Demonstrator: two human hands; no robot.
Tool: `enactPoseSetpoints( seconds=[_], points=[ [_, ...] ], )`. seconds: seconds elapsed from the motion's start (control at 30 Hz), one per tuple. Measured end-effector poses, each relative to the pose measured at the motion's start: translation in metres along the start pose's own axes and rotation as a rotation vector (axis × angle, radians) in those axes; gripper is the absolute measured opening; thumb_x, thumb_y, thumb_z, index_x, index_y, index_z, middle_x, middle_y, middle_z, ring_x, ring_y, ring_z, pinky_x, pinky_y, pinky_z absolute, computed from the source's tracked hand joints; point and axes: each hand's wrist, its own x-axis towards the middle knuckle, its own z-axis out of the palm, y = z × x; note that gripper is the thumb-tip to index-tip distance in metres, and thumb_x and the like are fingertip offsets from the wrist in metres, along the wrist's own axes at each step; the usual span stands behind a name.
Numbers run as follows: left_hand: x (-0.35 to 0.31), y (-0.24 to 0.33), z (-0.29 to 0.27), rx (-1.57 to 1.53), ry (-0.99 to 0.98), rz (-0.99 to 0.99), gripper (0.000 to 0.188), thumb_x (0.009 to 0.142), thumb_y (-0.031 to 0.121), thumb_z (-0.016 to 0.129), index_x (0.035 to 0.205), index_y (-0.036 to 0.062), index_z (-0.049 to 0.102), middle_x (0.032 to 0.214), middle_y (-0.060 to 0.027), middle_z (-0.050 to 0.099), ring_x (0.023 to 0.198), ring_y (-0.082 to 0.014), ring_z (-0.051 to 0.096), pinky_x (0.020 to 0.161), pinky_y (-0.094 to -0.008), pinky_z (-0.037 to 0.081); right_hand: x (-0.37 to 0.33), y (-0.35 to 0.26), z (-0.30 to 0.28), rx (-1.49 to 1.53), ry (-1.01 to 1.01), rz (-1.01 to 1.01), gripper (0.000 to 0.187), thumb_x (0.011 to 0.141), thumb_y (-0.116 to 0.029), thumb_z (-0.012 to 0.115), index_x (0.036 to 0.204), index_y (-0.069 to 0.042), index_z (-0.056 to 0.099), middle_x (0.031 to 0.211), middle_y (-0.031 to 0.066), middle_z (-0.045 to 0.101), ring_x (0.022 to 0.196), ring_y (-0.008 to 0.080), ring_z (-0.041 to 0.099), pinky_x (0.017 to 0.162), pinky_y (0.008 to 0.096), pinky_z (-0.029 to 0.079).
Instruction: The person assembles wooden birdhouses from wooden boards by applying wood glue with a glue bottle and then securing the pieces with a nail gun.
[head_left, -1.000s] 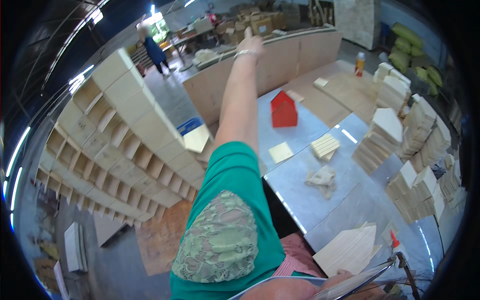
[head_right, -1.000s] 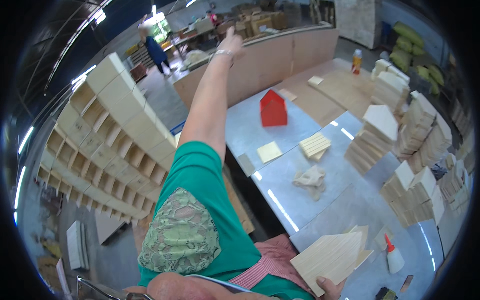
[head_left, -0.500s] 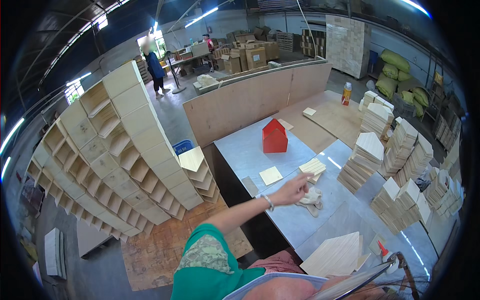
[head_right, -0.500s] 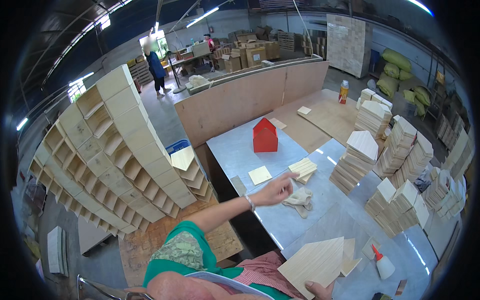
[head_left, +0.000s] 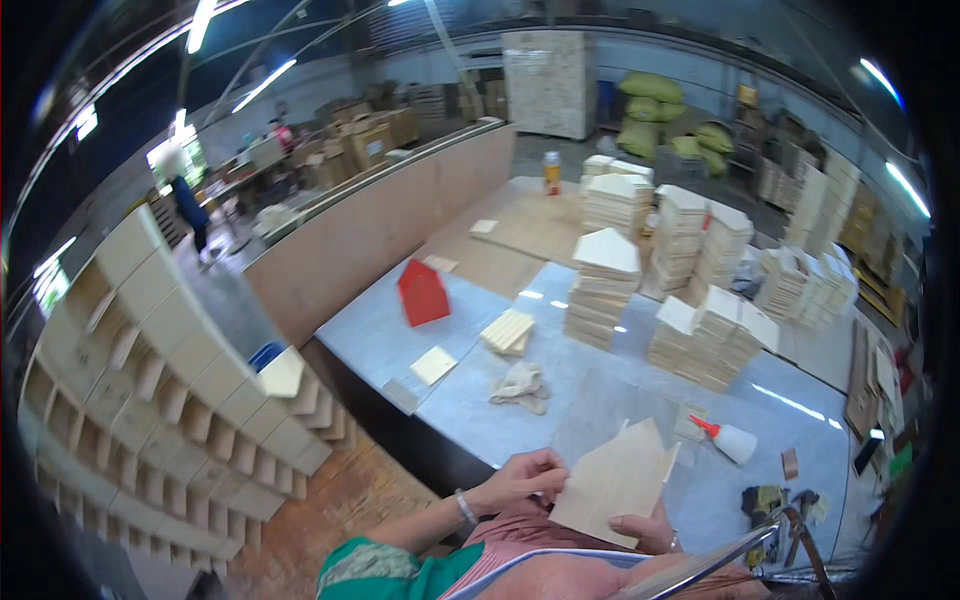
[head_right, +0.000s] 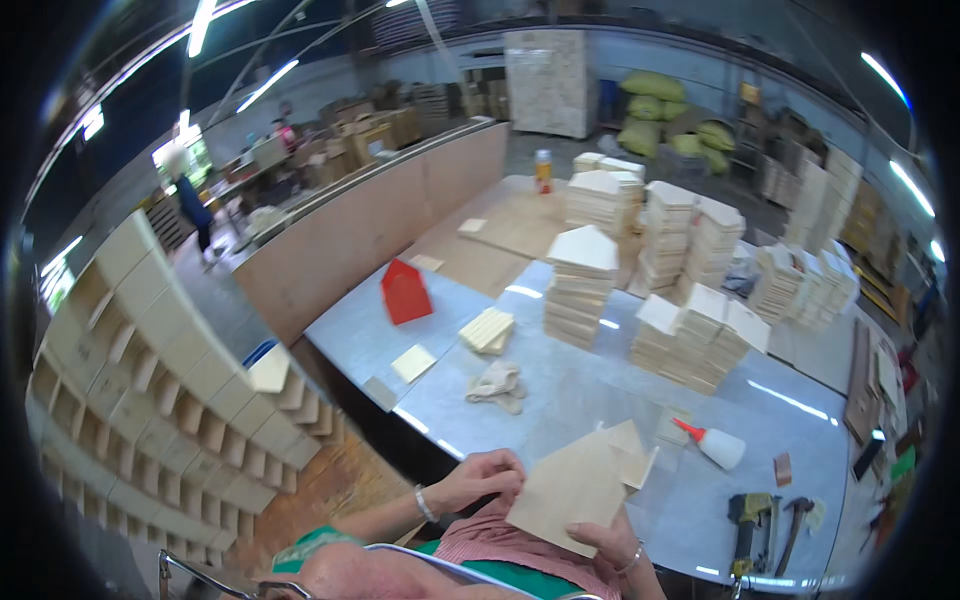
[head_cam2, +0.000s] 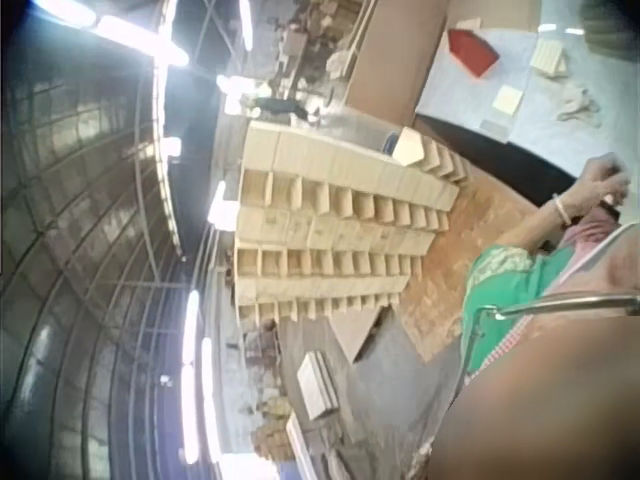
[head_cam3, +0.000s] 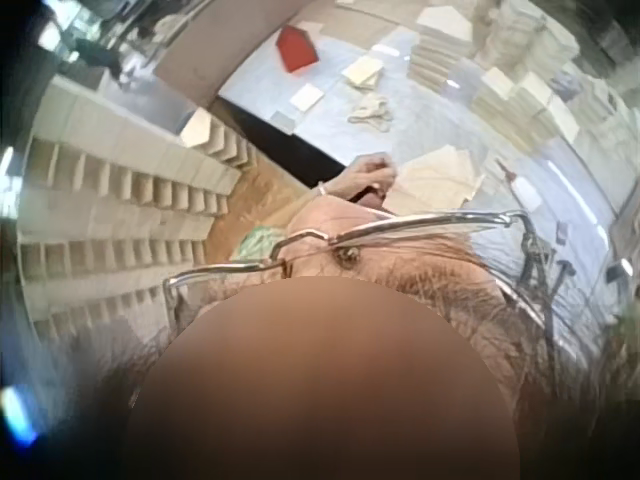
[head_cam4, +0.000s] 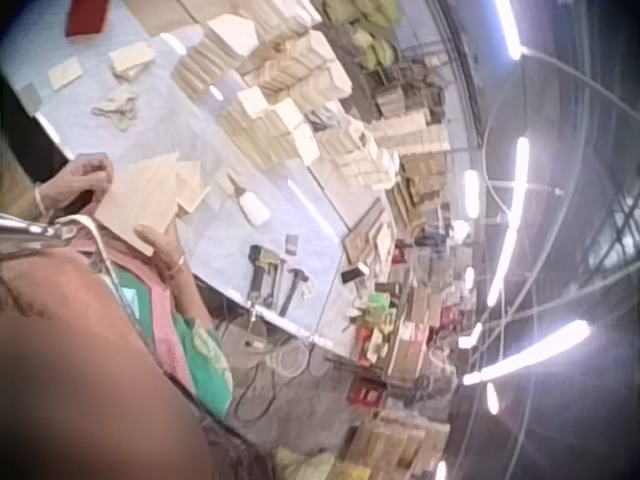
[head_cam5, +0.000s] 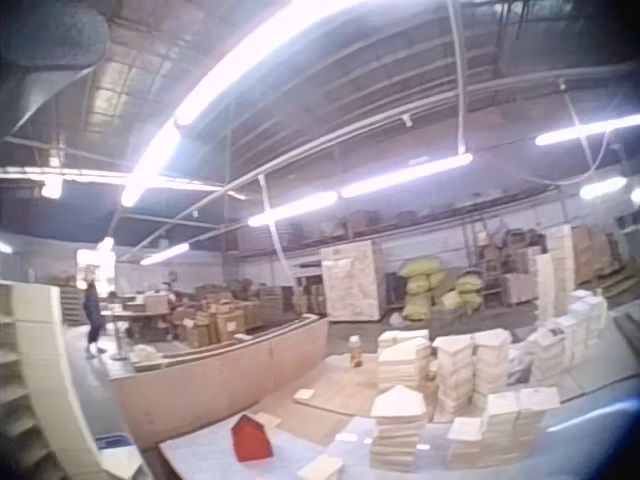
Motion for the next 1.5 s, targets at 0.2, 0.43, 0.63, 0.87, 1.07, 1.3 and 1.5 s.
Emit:
enactPoseSetpoints(
  seconds=[0.2,0.43,0.63,0.87,1.07,1.3,1.5],
  points=[
    [0.015,-0.017,0.028,0.014,-0.120,0.062,0.028,0.087,0.014,0.064,0.108,0.0034,0.049,0.090,0.0015,0.050,0.080,-0.0024,0.048,0.070,-0.0176,0.043,-0.032,-0.018,0.006,0.016,0.065,-0.087,0.076,0.054,-0.005,0.065,0.125,0.006,0.040,0.111,0.0165,0.056,0.099,0.0272,0.059,0.086,0.0373,0.048],
    [-0.003,-0.016,0.048,0.016,-0.092,-0.008,0.023,0.089,0.018,0.062,0.101,0.0010,0.052,0.083,0.0028,0.050,0.073,-0.0020,0.048,0.062,-0.0172,0.042,-0.033,-0.013,-0.006,-0.117,0.080,0.011,0.097,0.047,-0.020,0.066,0.134,0.002,0.028,0.119,0.0204,0.050,0.108,0.0306,0.054,0.091,0.0419,0.045],
    [-0.005,-0.016,0.048,0.058,-0.083,0.079,0.022,0.090,0.019,0.060,0.101,0.0011,0.053,0.082,0.0038,0.051,0.074,-0.0014,0.048,0.061,-0.0173,0.041,-0.027,-0.004,-0.008,0.057,0.050,-0.098,0.076,0.054,-0.007,0.068,0.124,0.006,0.040,0.109,0.0158,0.056,0.098,0.0270,0.059,0.085,0.0364,0.049],
    [-0.003,-0.024,0.035,0.024,0.009,0.129,0.021,0.090,0.016,0.059,0.104,0.0007,0.053,0.089,0.0023,0.054,0.080,-0.0023,0.049,0.068,-0.0188,0.042,-0.022,-0.002,-0.019,-0.069,0.112,-0.043,0.048,0.066,-0.008,0.066,0.109,0.008,0.052,0.092,0.0124,0.062,0.081,0.0209,0.061,0.075,0.0304,0.049],
    [-0.005,-0.013,0.027,0.004,0.051,0.114,0.021,0.091,0.016,0.057,0.106,0.0013,0.053,0.090,0.0008,0.055,0.081,-0.0045,0.052,0.071,-0.0198,0.044,-0.012,0.012,-0.034,-0.149,0.132,-0.126,0.029,0.075,-0.012,0.066,0.096,0.008,0.060,0.085,0.0080,0.065,0.071,0.0119,0.058,0.064,0.0232,0.044],
    [-0.061,0.147,-0.137,0.638,0.869,0.601,0.048,0.086,0.009,0.058,0.129,0.0036,0.038,0.080,-0.0069,0.061,0.060,-0.0119,0.057,0.052,-0.0260,0.049,-0.008,-0.003,-0.035,-0.111,0.140,-0.196,0.030,0.077,-0.017,0.068,0.094,0.007,0.061,0.084,0.0082,0.065,0.071,0.0130,0.060,0.062,0.0258,0.048],
    [-0.153,0.300,-0.260,0.939,1.669,0.534,0.095,0.075,0.006,0.063,0.144,0.0046,-0.003,0.073,-0.0102,0.062,0.051,-0.0160,0.059,0.042,-0.0278,0.047,0.008,-0.007,-0.023,-0.058,0.096,-0.162,0.032,0.077,-0.016,0.069,0.096,0.008,0.060,0.083,0.0098,0.064,0.069,0.0157,0.061,0.051,0.0269,0.050]
  ],
)
